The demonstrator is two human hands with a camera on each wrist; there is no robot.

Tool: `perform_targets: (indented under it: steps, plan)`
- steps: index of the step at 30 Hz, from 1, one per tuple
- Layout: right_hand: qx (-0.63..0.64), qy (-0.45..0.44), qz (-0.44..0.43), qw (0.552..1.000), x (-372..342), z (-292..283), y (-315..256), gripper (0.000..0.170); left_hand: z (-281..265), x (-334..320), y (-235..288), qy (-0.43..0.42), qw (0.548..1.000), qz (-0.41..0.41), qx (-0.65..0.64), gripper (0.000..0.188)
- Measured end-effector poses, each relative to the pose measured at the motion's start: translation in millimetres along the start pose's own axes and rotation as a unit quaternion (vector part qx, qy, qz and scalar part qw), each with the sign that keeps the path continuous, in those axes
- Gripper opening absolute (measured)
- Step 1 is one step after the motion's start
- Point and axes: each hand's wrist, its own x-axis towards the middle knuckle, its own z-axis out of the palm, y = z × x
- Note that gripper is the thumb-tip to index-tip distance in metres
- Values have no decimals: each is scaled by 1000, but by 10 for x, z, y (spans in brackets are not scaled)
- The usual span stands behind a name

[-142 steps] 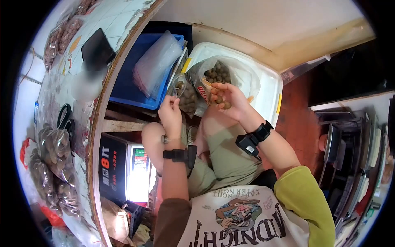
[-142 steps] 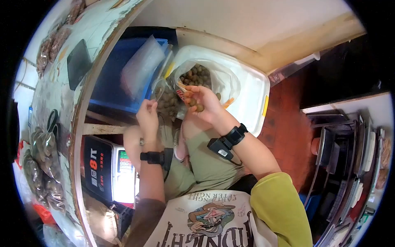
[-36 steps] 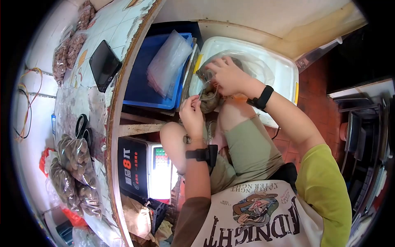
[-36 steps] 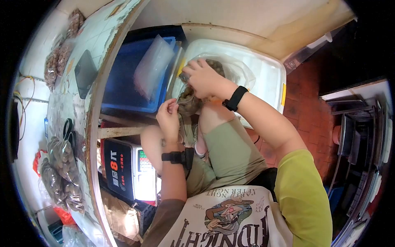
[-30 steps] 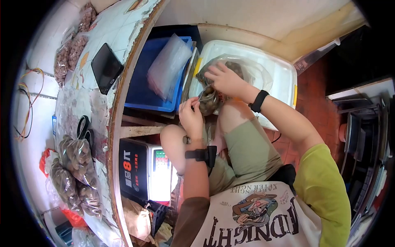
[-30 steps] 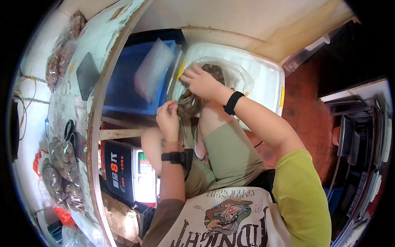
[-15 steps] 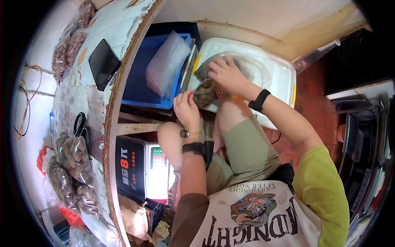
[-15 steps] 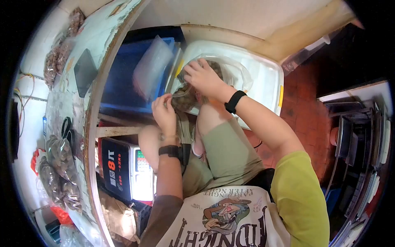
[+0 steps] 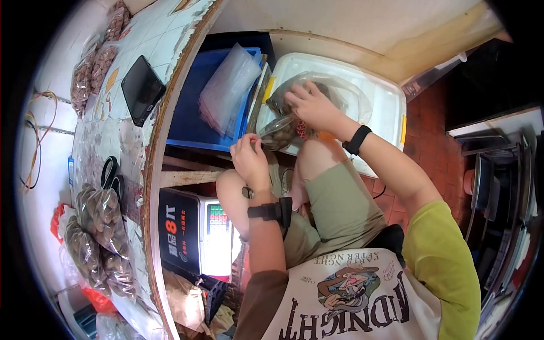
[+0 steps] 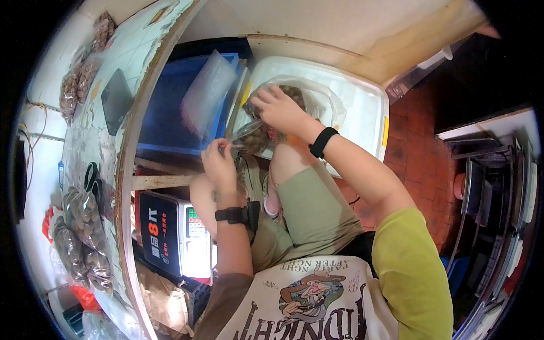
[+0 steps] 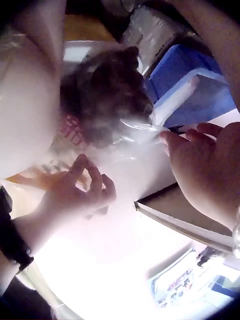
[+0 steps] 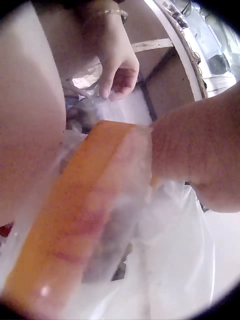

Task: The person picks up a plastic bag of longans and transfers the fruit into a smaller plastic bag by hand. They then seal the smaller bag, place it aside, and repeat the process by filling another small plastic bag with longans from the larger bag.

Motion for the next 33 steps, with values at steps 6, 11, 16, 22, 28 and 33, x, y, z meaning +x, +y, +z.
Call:
perform_targets:
  steps: [6,11,16,22,28,33]
  plan:
    - [19,18,2,1000,0,71,-54,11,-30,9,6,-14,1000,19,20,8]
    - [45,18,34,998,19,63,-75,13,16,20,21,-23,1000,-12,7,7]
    - [81,-12,40,996,30,7,-105,14,35,28,20,-35,998,48,-8,7]
    - [96,5,53,994,35,24,-133,14,115,32,-4,-36,997,68,-12,6]
    - [132,6,56,990,59,111,-154,13,76,66,88,-40,994,89,-39,6]
    - [131,36,61,989,61,116,-199,11,147,61,15,-54,994,89,-42,6]
